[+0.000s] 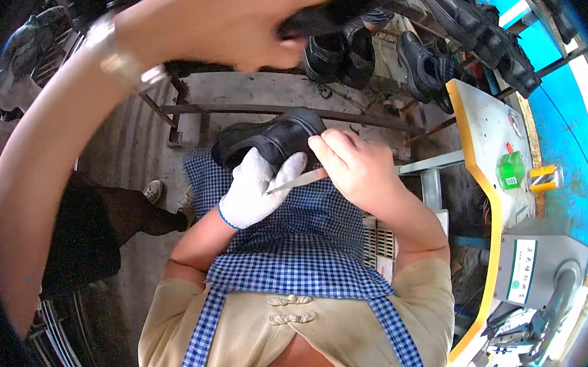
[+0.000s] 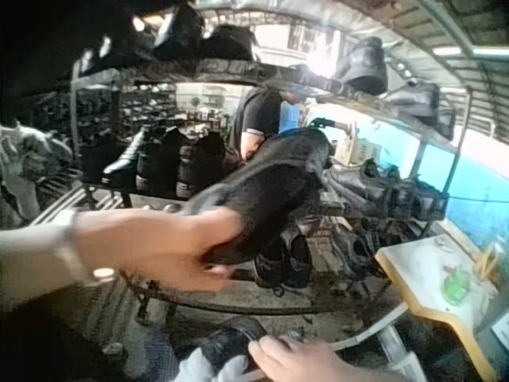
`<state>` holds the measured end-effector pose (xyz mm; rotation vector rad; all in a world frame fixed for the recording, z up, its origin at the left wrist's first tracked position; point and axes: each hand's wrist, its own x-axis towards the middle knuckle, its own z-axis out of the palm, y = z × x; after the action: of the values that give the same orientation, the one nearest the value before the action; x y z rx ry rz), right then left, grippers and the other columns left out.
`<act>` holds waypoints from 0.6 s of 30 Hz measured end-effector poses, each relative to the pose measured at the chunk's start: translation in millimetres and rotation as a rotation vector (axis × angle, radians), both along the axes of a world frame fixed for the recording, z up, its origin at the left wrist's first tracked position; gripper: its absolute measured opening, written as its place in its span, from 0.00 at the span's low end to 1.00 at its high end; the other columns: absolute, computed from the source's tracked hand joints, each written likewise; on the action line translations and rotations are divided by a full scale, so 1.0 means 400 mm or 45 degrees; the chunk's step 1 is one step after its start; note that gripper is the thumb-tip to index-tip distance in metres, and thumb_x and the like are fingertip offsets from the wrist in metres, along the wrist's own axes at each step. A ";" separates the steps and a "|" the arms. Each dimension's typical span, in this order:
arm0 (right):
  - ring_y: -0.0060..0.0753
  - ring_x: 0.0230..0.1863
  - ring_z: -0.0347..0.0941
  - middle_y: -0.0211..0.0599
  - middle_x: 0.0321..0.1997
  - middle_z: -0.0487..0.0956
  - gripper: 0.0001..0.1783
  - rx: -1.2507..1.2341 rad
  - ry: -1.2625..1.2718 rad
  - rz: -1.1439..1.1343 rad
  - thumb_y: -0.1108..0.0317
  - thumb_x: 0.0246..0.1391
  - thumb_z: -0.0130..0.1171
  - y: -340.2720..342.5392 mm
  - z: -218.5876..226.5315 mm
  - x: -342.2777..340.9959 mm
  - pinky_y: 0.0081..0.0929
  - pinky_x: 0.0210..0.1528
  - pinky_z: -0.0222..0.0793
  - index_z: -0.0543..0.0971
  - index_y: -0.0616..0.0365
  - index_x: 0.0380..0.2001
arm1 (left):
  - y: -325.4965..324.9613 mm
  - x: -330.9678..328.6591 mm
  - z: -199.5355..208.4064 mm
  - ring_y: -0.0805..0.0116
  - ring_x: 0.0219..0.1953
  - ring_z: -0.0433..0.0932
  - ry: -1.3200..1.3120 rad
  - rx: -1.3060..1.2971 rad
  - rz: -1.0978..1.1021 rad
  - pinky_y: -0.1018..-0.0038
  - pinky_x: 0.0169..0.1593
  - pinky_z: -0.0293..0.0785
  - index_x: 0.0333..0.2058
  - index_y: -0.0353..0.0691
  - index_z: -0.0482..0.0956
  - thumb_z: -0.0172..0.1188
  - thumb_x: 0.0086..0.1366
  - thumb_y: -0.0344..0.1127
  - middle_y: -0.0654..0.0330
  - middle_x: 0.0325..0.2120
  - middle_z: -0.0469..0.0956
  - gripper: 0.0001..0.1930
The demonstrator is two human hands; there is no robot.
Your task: The person uses a small metal tool to scrape and clean the seams and edges of black leather shoes. They handle the shoes one at a time, picking them up from a metal rack, performing the scraping action on the sole and upper, and then placing them back on the rack.
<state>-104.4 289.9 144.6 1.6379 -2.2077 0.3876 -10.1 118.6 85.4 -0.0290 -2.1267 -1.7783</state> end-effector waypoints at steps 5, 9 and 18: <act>0.35 0.29 0.75 0.34 0.33 0.73 0.15 -0.254 -0.339 0.035 0.73 0.46 0.65 -0.019 -0.102 -0.050 0.27 0.25 0.70 0.73 0.56 0.38 | 0.008 0.002 0.012 0.68 0.45 0.79 -0.044 0.025 0.024 0.71 0.50 0.75 0.50 0.38 0.75 0.57 0.66 0.30 0.55 0.44 0.80 0.14; 0.40 0.28 0.75 0.39 0.33 0.73 0.12 -0.466 -0.634 0.109 0.79 0.48 0.62 -0.026 -0.100 -0.063 0.29 0.28 0.71 0.73 0.59 0.36 | -0.011 -0.001 -0.001 0.66 0.43 0.80 -0.025 -0.101 0.007 0.72 0.48 0.75 0.49 0.37 0.76 0.57 0.66 0.30 0.54 0.43 0.80 0.13; 0.27 0.25 0.75 0.29 0.30 0.75 0.19 -0.184 0.211 0.107 0.73 0.39 0.67 -0.014 -0.071 -0.040 0.23 0.17 0.67 0.79 0.58 0.39 | 0.018 -0.013 -0.001 0.60 0.39 0.81 0.127 -0.207 0.165 0.70 0.44 0.76 0.46 0.37 0.77 0.59 0.63 0.28 0.52 0.38 0.80 0.12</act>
<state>-120.3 284.5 116.0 1.6272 -1.9487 0.4080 -15.3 125.9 85.0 -0.0208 -2.1443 -1.4974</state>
